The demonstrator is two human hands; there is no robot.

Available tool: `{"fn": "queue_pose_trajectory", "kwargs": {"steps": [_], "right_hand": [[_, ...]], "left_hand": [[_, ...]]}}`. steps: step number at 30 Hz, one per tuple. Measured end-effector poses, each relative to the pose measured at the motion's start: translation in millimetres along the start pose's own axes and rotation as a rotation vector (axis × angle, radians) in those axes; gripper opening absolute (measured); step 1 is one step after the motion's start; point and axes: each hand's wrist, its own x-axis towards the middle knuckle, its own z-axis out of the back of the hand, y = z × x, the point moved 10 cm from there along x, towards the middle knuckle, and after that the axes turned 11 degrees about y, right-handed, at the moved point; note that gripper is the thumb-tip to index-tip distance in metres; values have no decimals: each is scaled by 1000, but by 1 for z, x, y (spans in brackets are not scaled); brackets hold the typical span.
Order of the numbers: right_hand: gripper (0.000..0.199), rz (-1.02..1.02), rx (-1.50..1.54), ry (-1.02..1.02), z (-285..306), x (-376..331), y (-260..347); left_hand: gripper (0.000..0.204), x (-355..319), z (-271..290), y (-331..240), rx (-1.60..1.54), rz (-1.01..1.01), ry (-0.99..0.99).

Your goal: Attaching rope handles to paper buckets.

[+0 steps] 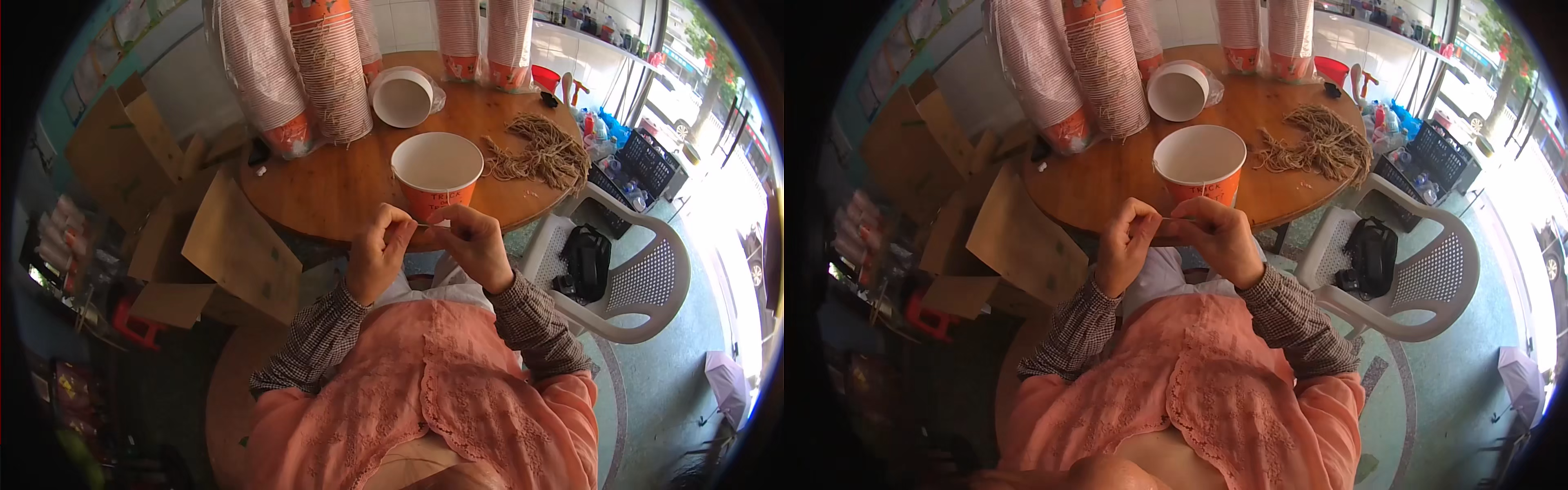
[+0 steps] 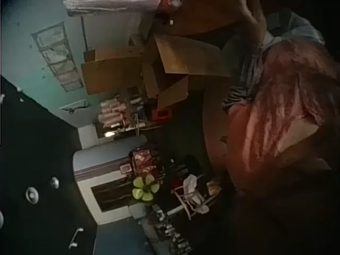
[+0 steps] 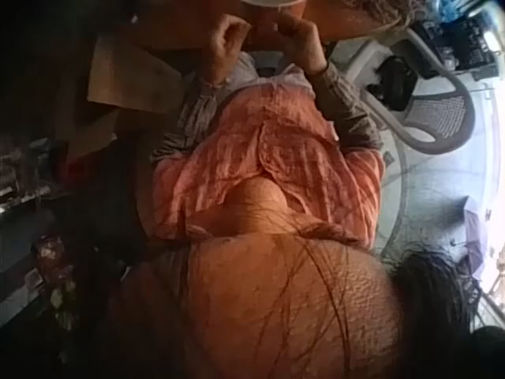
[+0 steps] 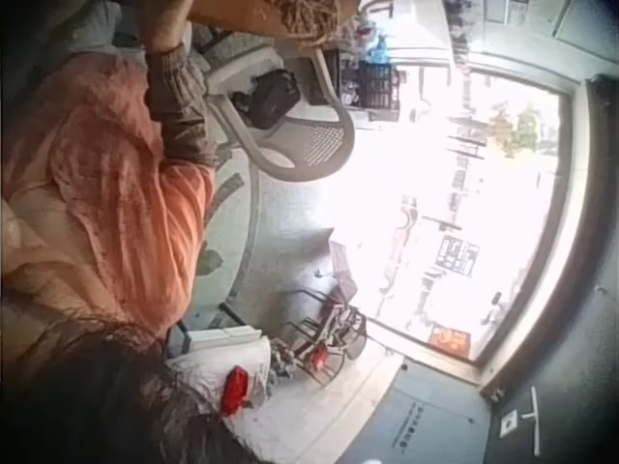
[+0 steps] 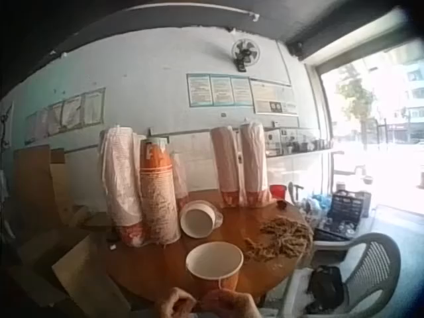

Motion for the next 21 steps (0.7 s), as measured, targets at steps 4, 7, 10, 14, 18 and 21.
{"fn": "queue_pose_trajectory", "kwargs": {"steps": [4,7,10,14,18,21], "right_hand": [[11,10,31,-12,4,2,-2],[10,-5,44,-13,8,6,-1],[8,-17,-91,40,18,12,-9],[8,168,-464,16,55,45,9],[15,261,-212,-349,160,96,33],[19,231,1,-458,212,115,30]], "left_hand": [[16,4,1,-1,23,-25,-1],[14,8,0,-1,10,-29,6],[13,15,-3,-2,76,-88,-5],[19,27,-21,3,120,-109,-67],[42,47,-87,-11,435,-376,72],[53,74,-103,-2,730,-360,27]]}}
